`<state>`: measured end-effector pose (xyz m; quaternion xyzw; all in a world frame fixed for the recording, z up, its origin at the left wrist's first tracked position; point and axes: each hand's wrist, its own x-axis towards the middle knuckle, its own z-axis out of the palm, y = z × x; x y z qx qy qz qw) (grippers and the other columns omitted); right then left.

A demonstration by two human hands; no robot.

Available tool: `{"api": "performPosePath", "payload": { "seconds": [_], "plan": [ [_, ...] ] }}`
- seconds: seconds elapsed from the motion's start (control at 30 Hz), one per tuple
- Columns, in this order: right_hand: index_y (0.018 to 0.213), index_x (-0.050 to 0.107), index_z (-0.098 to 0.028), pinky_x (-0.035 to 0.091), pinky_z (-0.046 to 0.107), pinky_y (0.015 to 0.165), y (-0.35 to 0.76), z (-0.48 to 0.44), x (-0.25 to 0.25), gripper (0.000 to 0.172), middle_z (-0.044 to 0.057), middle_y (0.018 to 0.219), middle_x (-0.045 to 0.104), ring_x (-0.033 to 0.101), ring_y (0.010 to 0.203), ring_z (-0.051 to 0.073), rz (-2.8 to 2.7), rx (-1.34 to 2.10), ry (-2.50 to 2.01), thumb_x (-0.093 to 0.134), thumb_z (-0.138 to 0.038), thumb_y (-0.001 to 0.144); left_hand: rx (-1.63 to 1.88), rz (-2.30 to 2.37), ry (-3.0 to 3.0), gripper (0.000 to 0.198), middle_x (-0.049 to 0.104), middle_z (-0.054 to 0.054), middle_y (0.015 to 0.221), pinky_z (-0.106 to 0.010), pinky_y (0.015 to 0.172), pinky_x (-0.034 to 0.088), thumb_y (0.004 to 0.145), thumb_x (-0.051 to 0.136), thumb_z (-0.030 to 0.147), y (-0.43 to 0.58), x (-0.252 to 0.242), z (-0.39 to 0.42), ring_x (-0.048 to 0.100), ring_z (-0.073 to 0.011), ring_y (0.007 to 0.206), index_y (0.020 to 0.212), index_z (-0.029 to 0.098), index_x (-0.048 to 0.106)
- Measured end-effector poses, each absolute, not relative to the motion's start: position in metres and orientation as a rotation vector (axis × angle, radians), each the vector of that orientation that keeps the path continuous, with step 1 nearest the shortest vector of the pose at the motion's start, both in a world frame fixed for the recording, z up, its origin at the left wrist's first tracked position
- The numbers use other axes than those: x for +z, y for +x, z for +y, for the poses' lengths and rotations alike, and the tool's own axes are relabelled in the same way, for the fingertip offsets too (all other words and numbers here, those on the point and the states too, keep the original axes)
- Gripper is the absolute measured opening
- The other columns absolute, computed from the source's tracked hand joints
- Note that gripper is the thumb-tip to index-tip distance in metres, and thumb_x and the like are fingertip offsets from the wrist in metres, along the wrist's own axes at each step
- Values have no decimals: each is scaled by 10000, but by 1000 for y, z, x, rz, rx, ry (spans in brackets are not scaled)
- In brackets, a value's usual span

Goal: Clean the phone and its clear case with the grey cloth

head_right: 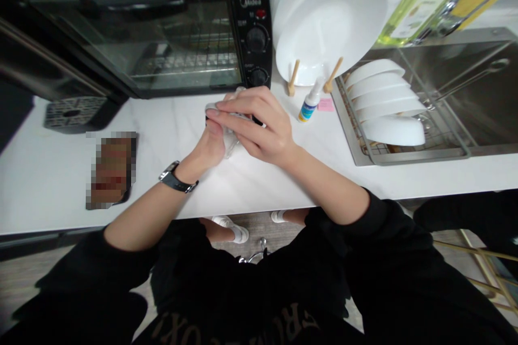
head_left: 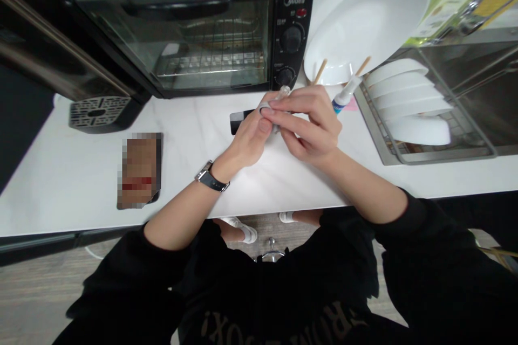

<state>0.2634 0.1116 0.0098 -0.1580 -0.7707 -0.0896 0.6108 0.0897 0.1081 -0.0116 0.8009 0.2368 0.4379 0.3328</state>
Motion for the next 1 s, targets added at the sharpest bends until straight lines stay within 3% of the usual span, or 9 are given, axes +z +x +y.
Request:
{"api": "performPosePath", "payload": {
  "seconds": [0.17,0.33,0.47,0.6,0.87,1.0],
  "plan": [
    [1443,712,-305,685,337,815,254,109,16,427,18,1125,795,764,966,178,-1652,-484,-214,551,-235,1054,1211,627,2090,905,739,-122,1315,-509,1249,491,1012,121,865,89,-12,108,643,-291,1420,1437,255,638],
    [1536,622,-413,662,419,934,261,117,6,473,13,1205,757,760,1068,208,-1744,-280,-275,492,-284,1100,1248,612,2052,939,729,-134,1316,-536,1258,465,986,129,897,92,-14,109,598,-326,1461,1464,249,611],
    [1451,696,-422,631,525,1014,274,121,0,398,35,1219,730,751,1135,260,-1749,-96,-477,523,-356,1098,1178,569,1917,1008,725,-137,1283,-505,1046,597,894,177,979,92,-16,111,685,-347,1307,1565,302,504],
    [1404,729,-400,595,591,1083,282,121,-3,363,61,1251,702,714,1242,312,-1752,54,-620,581,-446,1075,1182,513,1868,974,691,-132,1372,-468,941,629,891,213,976,92,-19,114,712,-334,1236,1587,348,475],
    [1362,748,-358,634,570,1021,276,114,1,362,77,1198,719,737,1188,294,-1737,-48,-656,518,-432,1093,1196,490,1903,945,685,-127,1402,-508,1006,621,912,216,960,92,-22,116,686,-349,1304,1588,350,469],
    [1289,779,-338,654,532,953,268,112,1,398,59,1101,736,776,1080,254,-1766,-96,-562,454,-474,1106,1226,526,1968,923,669,-128,1437,-573,1168,545,931,226,948,92,-20,117,603,-366,1447,1535,317,522]
  ]
}}
